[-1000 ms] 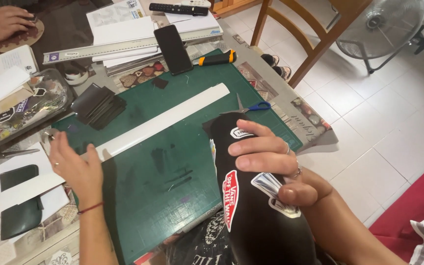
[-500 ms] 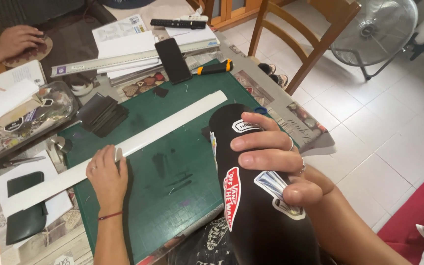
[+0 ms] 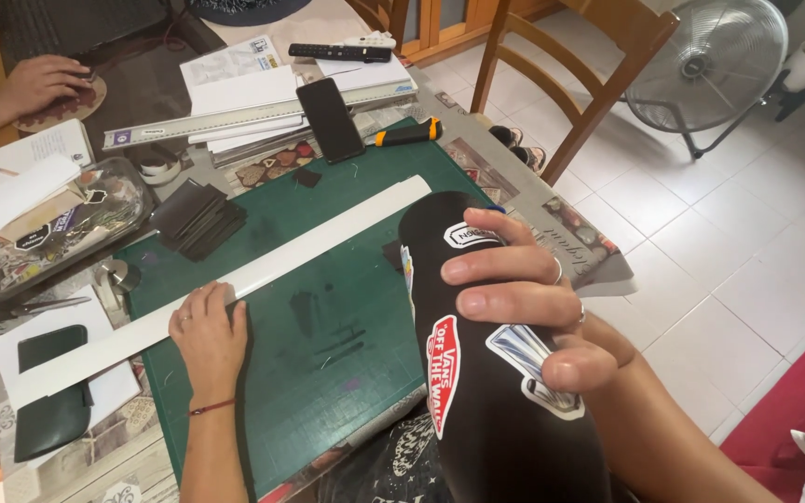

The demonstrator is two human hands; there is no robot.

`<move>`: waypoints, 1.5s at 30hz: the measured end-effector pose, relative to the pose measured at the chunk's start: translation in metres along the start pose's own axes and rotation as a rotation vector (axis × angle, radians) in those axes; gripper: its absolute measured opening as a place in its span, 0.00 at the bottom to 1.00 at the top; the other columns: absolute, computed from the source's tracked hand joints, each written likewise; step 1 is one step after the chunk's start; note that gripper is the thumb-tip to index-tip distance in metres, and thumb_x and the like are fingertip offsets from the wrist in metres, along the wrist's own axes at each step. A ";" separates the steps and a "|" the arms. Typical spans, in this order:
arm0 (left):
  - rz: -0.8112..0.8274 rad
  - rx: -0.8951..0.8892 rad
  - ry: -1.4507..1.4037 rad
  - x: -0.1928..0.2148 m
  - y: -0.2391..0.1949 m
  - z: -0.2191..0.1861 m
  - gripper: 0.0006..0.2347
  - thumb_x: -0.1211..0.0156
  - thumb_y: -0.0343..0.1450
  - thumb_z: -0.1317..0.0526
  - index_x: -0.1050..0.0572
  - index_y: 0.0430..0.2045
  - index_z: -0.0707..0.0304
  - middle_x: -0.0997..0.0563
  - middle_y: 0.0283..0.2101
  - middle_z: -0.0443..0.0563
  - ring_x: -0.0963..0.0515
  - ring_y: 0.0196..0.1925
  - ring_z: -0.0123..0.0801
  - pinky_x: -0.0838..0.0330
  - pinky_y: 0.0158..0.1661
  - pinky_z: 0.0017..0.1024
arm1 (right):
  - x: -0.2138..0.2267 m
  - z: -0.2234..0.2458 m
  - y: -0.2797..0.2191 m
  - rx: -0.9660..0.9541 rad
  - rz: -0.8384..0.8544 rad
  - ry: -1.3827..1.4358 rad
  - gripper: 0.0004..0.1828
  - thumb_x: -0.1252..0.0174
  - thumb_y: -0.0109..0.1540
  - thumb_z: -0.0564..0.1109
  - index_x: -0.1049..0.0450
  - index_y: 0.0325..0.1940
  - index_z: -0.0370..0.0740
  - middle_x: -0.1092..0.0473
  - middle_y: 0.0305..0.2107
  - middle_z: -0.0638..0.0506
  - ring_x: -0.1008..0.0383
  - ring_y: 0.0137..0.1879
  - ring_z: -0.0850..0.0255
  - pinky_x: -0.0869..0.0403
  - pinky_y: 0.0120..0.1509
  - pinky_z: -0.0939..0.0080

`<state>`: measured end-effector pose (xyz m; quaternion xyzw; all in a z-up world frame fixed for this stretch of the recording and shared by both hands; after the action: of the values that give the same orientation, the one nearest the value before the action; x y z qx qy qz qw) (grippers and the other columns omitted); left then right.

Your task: Folding and cutting a long black strip into smaller segments using scissors on a cutting mat.

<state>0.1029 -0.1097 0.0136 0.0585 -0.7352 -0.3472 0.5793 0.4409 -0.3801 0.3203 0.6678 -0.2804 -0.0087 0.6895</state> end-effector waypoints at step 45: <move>0.094 -0.038 -0.041 0.010 0.017 -0.043 0.19 0.39 0.76 0.51 0.25 0.62 0.51 0.22 0.69 0.49 0.27 0.74 0.47 0.39 0.70 0.63 | -0.022 -0.029 0.014 -0.059 0.084 0.091 0.29 0.50 0.79 0.49 0.53 0.82 0.60 0.37 0.63 0.45 0.28 0.68 0.41 0.30 0.82 0.16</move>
<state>0.1429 -0.1209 0.0353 0.0060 -0.7423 -0.3346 0.5806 0.4291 -0.3435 0.3270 0.6344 -0.2760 0.0424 0.7208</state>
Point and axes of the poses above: each hand's wrist, its own y-axis towards the middle knuckle, its own x-axis out of the back of the hand, z = x × y, the point moved 4 cm from there along y, towards the middle knuckle
